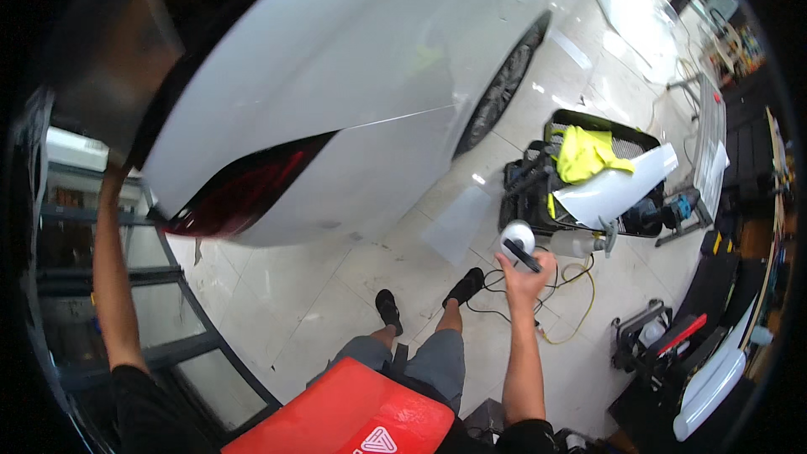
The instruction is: The person applies a transparent protective film to the rear bumper of a white car. They smooth the film with a squeegee, use a heat gun to conform it to the curves, wipe the surface with a cloth, and cut a new piece of film to cover the taillight area.
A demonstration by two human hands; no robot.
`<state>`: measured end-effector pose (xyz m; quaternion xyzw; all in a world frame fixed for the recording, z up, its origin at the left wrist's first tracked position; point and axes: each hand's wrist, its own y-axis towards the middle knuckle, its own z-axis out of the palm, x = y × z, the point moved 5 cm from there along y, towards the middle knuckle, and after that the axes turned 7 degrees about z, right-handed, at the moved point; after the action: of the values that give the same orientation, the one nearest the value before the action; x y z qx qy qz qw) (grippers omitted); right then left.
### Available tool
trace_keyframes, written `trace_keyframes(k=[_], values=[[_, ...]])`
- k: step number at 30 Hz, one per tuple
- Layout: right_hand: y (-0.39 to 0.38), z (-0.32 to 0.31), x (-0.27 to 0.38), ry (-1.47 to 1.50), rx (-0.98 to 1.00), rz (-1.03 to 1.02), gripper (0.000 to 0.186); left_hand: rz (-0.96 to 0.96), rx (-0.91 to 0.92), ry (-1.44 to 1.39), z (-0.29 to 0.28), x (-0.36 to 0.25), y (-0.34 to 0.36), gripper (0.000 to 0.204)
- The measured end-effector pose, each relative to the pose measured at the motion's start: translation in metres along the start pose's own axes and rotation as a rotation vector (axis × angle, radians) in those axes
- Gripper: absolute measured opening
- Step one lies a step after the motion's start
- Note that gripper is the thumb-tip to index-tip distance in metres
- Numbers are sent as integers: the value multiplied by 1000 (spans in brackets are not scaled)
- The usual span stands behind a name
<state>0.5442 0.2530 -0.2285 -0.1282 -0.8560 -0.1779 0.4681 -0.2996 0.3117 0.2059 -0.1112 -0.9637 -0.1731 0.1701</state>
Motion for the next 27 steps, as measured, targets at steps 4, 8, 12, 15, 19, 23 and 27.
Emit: trace_keyframes(k=[4, 8, 12, 15, 19, 23, 27], values=[[-58, -66, 142, -86, 113, -156, 83, 25, -97, -91, 20, 1, 1, 44], [-117, -135, 253, -115, -29, -286, 87, -195, 114, 2, 30, -22, 23, 41], [-177, -171, 354, 26, -262, -424, 58, -346, 98, -181, 6, -51, 20, 42], [-222, -191, 417, 213, -342, -435, 78, -577, 1, -351, 6, -36, 16, 43], [-261, -193, 456, 294, -304, -387, 82, -468, -46, -352, -2, -37, 4, 46], [-274, -173, 445, 413, 105, -555, 48, -320, 26, -199, 4, -35, 12, 50], [-256, -90, 422, 523, 459, -180, 48, -283, 62, -194, 5, -42, 19, 45]])
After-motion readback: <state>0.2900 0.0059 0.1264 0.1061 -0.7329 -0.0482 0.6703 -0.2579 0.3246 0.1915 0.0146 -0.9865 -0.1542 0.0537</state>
